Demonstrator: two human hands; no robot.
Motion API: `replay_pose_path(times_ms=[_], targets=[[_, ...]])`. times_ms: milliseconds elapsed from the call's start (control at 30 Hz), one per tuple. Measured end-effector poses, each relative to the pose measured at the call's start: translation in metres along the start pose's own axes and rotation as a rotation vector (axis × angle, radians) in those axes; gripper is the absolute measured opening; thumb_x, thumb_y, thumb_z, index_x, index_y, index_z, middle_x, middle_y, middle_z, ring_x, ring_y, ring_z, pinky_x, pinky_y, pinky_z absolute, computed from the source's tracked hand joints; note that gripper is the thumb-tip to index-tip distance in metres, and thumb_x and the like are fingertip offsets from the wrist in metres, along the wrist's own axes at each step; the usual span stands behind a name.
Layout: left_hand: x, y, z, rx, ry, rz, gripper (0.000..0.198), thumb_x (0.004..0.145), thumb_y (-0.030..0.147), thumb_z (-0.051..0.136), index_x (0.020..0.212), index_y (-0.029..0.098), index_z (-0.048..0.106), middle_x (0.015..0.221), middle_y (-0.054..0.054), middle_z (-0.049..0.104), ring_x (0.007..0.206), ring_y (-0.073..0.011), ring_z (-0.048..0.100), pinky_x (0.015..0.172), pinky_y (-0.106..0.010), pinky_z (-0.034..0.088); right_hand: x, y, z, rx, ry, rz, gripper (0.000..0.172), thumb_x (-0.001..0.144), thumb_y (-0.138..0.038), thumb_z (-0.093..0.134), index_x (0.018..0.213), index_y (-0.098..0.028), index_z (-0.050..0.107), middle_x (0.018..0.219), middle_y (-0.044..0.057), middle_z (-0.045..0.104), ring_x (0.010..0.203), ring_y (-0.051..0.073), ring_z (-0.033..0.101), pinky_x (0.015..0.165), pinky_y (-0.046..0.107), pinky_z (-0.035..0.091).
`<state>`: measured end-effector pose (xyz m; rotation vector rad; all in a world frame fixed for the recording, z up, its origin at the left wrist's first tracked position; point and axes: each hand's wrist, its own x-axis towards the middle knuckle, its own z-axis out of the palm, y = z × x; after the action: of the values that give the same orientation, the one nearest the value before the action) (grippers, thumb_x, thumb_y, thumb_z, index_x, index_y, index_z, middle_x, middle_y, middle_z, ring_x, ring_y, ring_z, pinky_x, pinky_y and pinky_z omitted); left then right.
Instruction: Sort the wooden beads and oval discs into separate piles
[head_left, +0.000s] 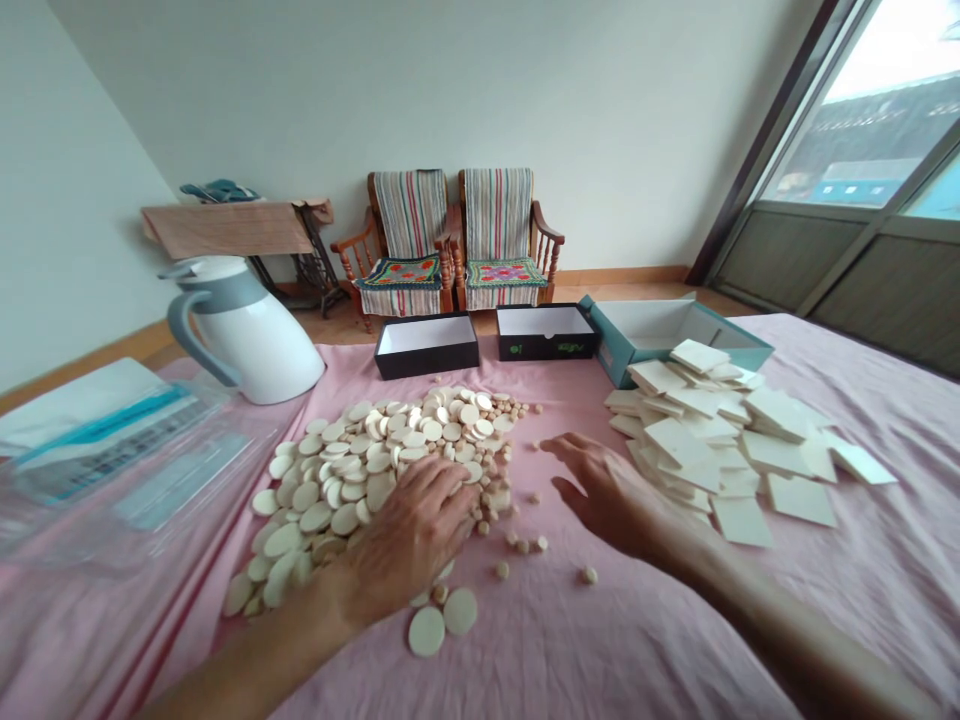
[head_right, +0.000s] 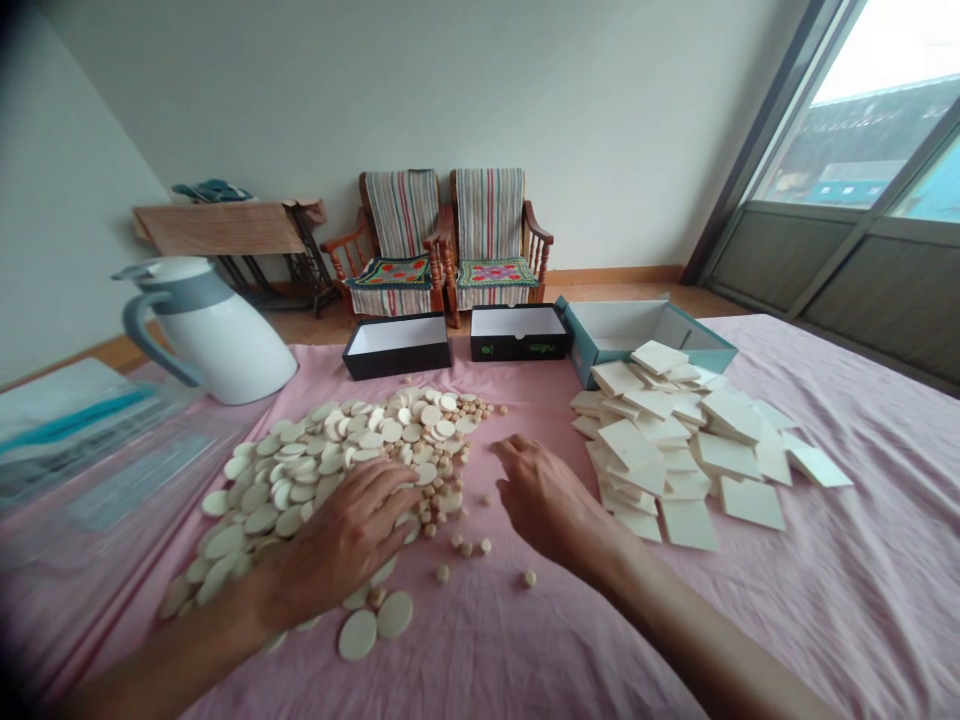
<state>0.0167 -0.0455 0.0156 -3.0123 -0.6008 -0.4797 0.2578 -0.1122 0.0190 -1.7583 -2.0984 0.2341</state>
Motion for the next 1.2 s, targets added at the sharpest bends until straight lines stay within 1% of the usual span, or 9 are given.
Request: replay_pose_path(times_ms=[100, 233, 300, 400, 567, 733, 967, 1133, 1200], targets=[[0.014, 0.022, 0.001, -0.095, -0.056, 0.193, 0.024, 0.090, 0.026, 0.049, 0.111, 0.019, 0.055, 0.122, -0.009, 0.054, 0.115, -0.0231, 0.046, 0.103, -0.044, 0.035, -0.036, 0.013, -0.007, -0.317, -0.168, 0.152, 0.027, 0.073, 0.001, 0.039, 0.083, -0.014, 0.059, 0.080, 0.012, 0.060, 0.069, 0.021, 0.056, 0.063, 0.033, 0.042], [0.036, 0.055, 0.016, -0.091, -0.107, 0.460, 0.026, 0.094, 0.026, 0.040, 0.117, 0.026, 0.053, 0.130, -0.005, 0.050, 0.122, -0.0224, 0.040, 0.103, -0.045, 0.032, -0.071, 0.013, 0.013, -0.456, -0.099, 0.199, 0.032, 0.071, 0.003, 0.038, 0.084, -0.017, 0.059, 0.082, 0.013, 0.059, 0.071, 0.023, 0.054, 0.062, 0.034, 0.040], [0.045, 0.065, 0.025, -0.073, -0.114, 0.564, 0.024, 0.095, 0.026, 0.038, 0.111, 0.026, 0.056, 0.124, -0.005, 0.053, 0.120, -0.0227, 0.041, 0.101, -0.045, 0.033, -0.075, 0.012, 0.023, -0.426, -0.048, 0.225, 0.033, 0.071, 0.004, 0.038, 0.084, -0.018, 0.059, 0.083, 0.013, 0.058, 0.074, 0.024, 0.053, 0.064, 0.035, 0.040], [0.055, 0.066, 0.036, -0.013, -0.110, 0.629, 0.023, 0.095, 0.022, 0.037, 0.091, 0.020, 0.059, 0.098, -0.006, 0.060, 0.101, -0.0217, 0.050, 0.094, -0.044, 0.037, -0.068, 0.013, 0.029, -0.351, -0.053, 0.219, 0.030, 0.072, 0.003, 0.038, 0.081, -0.018, 0.057, 0.081, 0.011, 0.057, 0.072, 0.022, 0.052, 0.063, 0.033, 0.039], [0.052, 0.043, 0.038, 0.085, -0.068, 0.433, 0.015, 0.091, 0.014, 0.042, 0.091, 0.015, 0.056, 0.095, -0.007, 0.058, 0.093, -0.0202, 0.052, 0.091, -0.040, 0.040, -0.038, 0.010, 0.032, -0.019, -0.076, 0.051, 0.024, 0.077, 0.001, 0.038, 0.083, -0.017, 0.054, 0.082, 0.006, 0.053, 0.072, 0.016, 0.051, 0.062, 0.026, 0.038], [0.035, 0.019, 0.030, 0.160, -0.104, 0.173, 0.014, 0.089, 0.013, 0.046, 0.100, 0.014, 0.055, 0.102, -0.007, 0.056, 0.104, -0.0215, 0.049, 0.099, -0.041, 0.036, 0.001, -0.012, 0.056, 0.230, 0.045, -0.021, 0.022, 0.072, 0.002, 0.042, 0.079, -0.016, 0.051, 0.076, 0.004, 0.052, 0.068, 0.013, 0.049, 0.060, 0.023, 0.037], [0.010, -0.015, 0.017, 0.147, -0.033, -0.058, 0.008, 0.087, 0.013, 0.048, 0.091, 0.016, 0.055, 0.092, -0.006, 0.056, 0.091, -0.0211, 0.052, 0.084, -0.039, 0.045, 0.034, -0.045, 0.063, 0.422, 0.083, -0.145, 0.027, 0.069, 0.001, 0.046, 0.088, -0.016, 0.054, 0.083, 0.004, 0.057, 0.076, 0.013, 0.054, 0.066, 0.023, 0.042], [-0.003, -0.035, 0.010, 0.108, 0.033, -0.140, 0.011, 0.084, 0.009, 0.049, 0.086, 0.016, 0.057, 0.093, -0.006, 0.057, 0.093, -0.0203, 0.053, 0.086, -0.039, 0.046, 0.073, -0.019, 0.059, 0.316, 0.243, -0.083, 0.018, 0.085, -0.022, 0.048, 0.098, -0.017, 0.060, 0.093, 0.007, 0.061, 0.083, 0.016, 0.057, 0.077, 0.029, 0.045], [-0.005, -0.038, 0.010, 0.102, 0.054, -0.143, 0.012, 0.084, 0.009, 0.049, 0.086, 0.016, 0.058, 0.093, -0.006, 0.058, 0.094, -0.0197, 0.054, 0.090, -0.039, 0.045, 0.096, 0.001, 0.061, 0.219, 0.304, 0.019, 0.030, 0.088, -0.034, 0.047, 0.108, -0.016, 0.060, 0.105, 0.011, 0.062, 0.100, 0.022, 0.055, 0.088, 0.035, 0.042]])
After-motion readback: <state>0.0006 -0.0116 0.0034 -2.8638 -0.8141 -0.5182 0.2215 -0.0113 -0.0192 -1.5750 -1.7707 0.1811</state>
